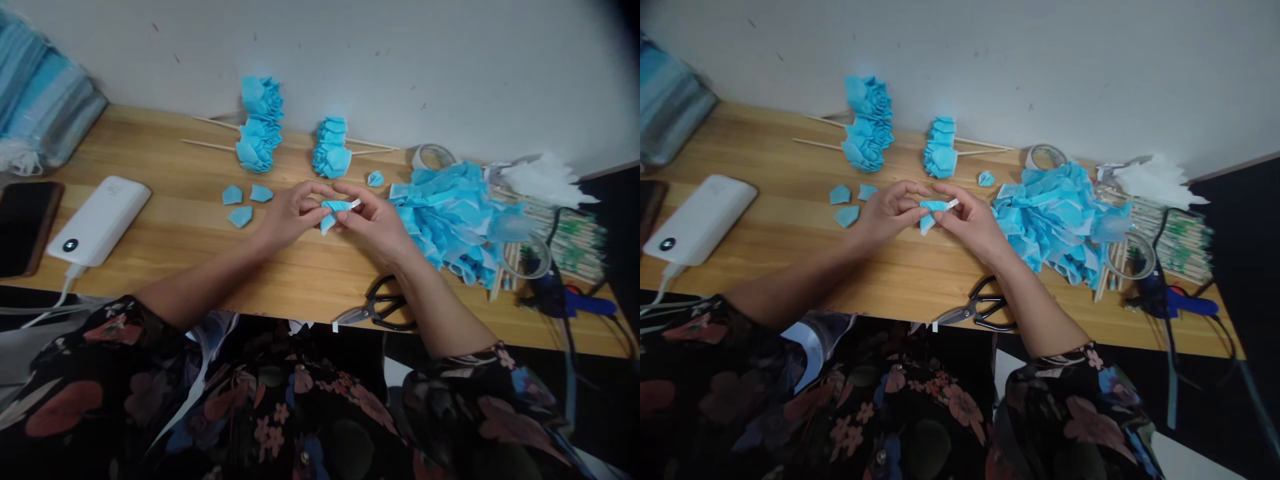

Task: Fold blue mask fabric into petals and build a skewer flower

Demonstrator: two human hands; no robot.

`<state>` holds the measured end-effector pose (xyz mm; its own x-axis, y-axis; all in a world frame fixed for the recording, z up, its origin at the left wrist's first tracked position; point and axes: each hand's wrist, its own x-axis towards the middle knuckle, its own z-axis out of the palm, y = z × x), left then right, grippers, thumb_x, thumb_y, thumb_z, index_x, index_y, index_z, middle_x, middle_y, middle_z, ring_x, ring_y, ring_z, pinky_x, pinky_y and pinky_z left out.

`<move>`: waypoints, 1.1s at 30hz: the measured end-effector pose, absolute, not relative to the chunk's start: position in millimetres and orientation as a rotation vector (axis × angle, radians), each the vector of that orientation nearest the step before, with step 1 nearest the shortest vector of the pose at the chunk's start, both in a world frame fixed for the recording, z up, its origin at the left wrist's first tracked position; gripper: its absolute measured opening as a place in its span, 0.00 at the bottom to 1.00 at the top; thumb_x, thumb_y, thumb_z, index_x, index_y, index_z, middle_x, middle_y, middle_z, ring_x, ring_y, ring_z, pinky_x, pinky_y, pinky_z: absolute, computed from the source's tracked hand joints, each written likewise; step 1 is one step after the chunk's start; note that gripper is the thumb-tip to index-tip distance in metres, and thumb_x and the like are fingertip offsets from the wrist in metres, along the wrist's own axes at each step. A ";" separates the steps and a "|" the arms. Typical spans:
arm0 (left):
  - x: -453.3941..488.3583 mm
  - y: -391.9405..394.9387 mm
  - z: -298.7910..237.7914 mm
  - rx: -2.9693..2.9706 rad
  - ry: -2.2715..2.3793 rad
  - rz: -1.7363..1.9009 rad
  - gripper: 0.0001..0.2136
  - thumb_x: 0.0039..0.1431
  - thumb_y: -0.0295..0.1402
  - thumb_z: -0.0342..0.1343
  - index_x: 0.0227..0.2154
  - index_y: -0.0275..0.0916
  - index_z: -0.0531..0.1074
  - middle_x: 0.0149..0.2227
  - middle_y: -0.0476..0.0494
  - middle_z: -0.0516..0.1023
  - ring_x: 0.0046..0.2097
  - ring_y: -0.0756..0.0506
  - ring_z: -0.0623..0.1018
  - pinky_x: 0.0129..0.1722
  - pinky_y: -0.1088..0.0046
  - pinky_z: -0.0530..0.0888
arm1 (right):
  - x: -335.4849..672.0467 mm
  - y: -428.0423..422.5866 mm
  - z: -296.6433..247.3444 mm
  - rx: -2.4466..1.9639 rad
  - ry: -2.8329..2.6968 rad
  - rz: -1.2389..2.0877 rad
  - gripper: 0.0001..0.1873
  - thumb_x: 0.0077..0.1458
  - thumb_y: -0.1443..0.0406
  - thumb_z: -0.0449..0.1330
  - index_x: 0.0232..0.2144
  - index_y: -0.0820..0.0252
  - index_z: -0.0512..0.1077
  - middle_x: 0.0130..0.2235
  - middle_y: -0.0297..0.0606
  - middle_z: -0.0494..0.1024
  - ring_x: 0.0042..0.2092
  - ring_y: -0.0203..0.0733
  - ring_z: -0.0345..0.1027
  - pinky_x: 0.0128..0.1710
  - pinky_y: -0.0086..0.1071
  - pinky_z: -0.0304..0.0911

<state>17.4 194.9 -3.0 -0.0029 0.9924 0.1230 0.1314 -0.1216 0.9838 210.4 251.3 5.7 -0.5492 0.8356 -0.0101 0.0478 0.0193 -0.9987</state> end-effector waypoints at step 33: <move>9.2 194.1 -1.4 2.060 1.315 1.212 0.05 0.63 0.35 0.65 0.39 0.42 0.78 0.37 0.46 0.81 0.39 0.46 0.79 0.43 0.69 0.73 | 211.7 252.1 8.3 -0.998 -1.662 1.518 0.29 0.50 0.61 0.73 0.56 0.47 0.78 0.27 0.27 0.73 0.30 0.40 0.71 0.37 0.39 0.73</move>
